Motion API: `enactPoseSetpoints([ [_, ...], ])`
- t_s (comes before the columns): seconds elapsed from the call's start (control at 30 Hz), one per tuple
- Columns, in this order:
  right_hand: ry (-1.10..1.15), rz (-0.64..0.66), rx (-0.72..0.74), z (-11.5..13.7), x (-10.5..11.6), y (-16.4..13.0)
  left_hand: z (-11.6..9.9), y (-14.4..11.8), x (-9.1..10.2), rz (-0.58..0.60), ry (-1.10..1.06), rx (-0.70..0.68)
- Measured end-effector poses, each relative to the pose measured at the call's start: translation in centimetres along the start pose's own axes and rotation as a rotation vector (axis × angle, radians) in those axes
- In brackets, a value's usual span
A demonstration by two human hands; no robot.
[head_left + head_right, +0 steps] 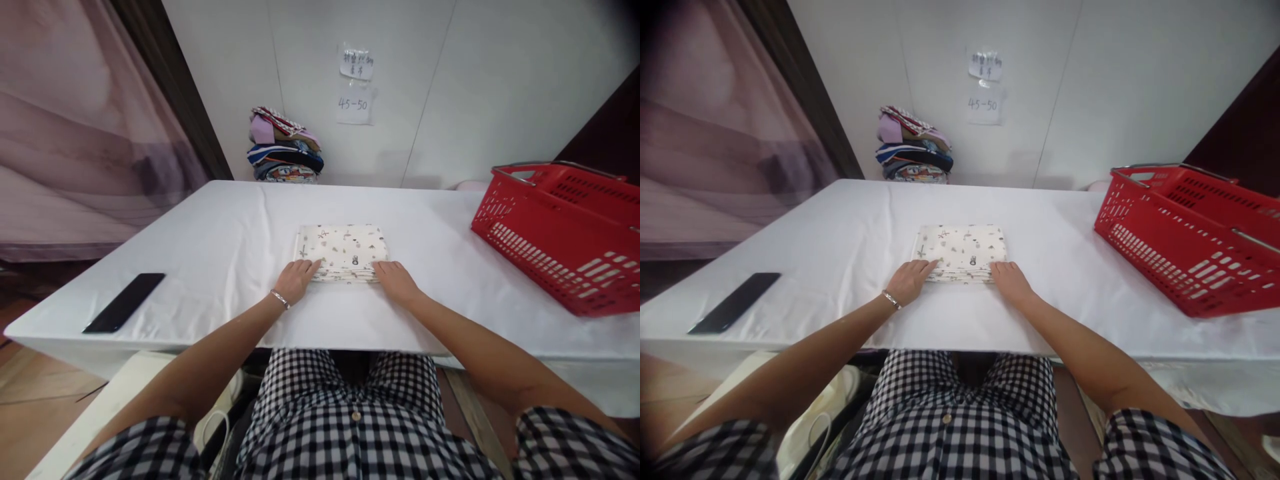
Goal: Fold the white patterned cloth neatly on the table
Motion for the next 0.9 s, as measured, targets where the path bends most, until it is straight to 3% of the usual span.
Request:
enactPoseSetpoints([
  [0.17, 0.073, -0.022, 0.005, -1.0, -0.2, 0.1, 0.2, 0.1, 0.3, -0.003, -0.032, 0.028],
  [0.3, 0.188, -0.065, -0.015, -2.5, 1.0, 0.1, 0.5, 0.7, 2.1, -0.042, -0.051, 0.047],
  [0.4, 0.327, -0.182, -0.049, -4.2, 3.6, -0.1, 0.5, 0.8, 5.1, -0.124, -0.099, 0.024],
  [0.5, 0.546, -0.327, -0.11, -6.4, 6.7, -0.5, 0.5, 0.5, 9.3, -0.247, -0.23, 0.0],
  [0.63, 0.9, -0.452, -0.218, -9.5, 10.2, -0.5, 0.9, 0.5, 14.8, -0.415, -0.537, 0.036],
  [0.7, 1.086, -0.472, -0.286, -10.9, 11.0, 0.1, 1.6, 1.0, 16.4, -0.483, -0.742, 0.095],
  [0.8, 1.288, -0.467, -0.397, -12.2, 10.0, 1.9, 3.2, 2.4, 15.6, -0.527, -1.022, 0.218],
  [0.9, 1.369, -0.337, -0.603, -12.0, 5.9, 4.2, 5.2, 3.6, 11.0, -0.489, -1.213, 0.434],
])
Point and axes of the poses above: each hand's wrist, its own y-axis towards the middle knuckle, its own x-axis out of the back of the hand, z = x × y, the point moved 4 cm from there along y, towards the middle knuckle, and after that the axes turned 15 degrees about -y, right-handed, at the moved point
